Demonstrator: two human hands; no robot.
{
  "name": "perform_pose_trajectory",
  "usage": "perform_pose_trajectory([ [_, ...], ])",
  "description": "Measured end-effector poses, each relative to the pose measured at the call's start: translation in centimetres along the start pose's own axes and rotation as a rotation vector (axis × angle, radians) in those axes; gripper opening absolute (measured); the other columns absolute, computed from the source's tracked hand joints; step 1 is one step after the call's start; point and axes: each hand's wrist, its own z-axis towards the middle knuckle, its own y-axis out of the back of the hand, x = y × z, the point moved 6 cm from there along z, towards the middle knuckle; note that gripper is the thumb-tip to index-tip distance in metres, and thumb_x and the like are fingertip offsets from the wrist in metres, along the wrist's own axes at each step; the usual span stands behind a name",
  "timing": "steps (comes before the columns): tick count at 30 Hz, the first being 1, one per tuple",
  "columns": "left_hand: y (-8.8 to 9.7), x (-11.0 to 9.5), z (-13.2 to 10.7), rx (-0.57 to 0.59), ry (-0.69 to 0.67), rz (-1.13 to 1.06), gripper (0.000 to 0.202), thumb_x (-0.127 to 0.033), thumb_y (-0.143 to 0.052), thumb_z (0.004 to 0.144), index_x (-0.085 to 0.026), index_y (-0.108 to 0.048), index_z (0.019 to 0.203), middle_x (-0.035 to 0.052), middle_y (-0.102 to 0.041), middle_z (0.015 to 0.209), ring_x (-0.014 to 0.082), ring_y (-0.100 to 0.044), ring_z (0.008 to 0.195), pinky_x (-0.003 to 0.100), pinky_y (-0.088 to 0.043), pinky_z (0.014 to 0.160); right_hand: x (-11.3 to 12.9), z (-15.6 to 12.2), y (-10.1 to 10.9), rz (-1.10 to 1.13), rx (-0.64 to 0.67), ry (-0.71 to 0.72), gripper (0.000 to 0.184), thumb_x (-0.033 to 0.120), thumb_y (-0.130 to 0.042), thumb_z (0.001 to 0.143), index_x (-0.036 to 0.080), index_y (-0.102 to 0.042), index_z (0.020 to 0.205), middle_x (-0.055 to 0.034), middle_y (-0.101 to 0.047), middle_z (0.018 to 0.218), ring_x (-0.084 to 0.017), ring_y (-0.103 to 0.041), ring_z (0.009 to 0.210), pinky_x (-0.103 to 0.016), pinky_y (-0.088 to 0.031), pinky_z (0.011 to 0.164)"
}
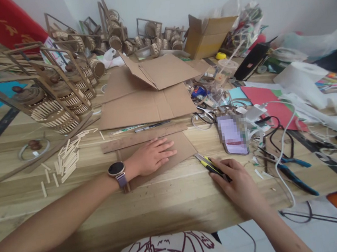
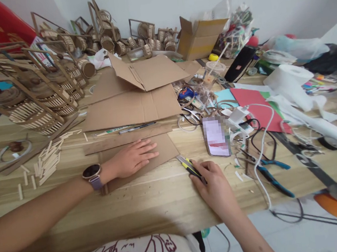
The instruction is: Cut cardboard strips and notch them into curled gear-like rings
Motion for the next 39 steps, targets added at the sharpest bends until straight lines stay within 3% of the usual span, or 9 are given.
perform_pose_trajectory([
  [28, 0.3, -0.1, 0.1, 0.008, -0.002, -0.033, 0.044, -0.036, -0.027, 0.106, -0.029, -0.044, 0.146, -0.0039, -0.036, 0.157, 0.0181, -0.023, 0.148, 0.039, -0.013, 0.121, 0.9, 0.1, -0.4, -0.012, 0.05, 0.077, 0.04, 0.035, -0.051, 0.091, 0.021, -0.065, 0.126, -0.0115, -0.062, 0.101, -0.028, -0.061, 0.097, -0.045, -0.052, 0.088],
  [39, 0.3, -0.2, 0.0, 0.026, 0.009, -0.012, 0.043, -0.034, -0.029, 0.106, -0.028, -0.044, 0.146, -0.0034, -0.035, 0.157, 0.0197, -0.024, 0.148, 0.04, -0.013, 0.121, 1.8, -0.4, -0.8, 0.005, 0.049, 0.077, 0.042, 0.034, -0.05, 0.092, 0.016, -0.065, 0.126, -0.0119, -0.06, 0.099, -0.027, -0.059, 0.094, -0.043, -0.052, 0.086],
])
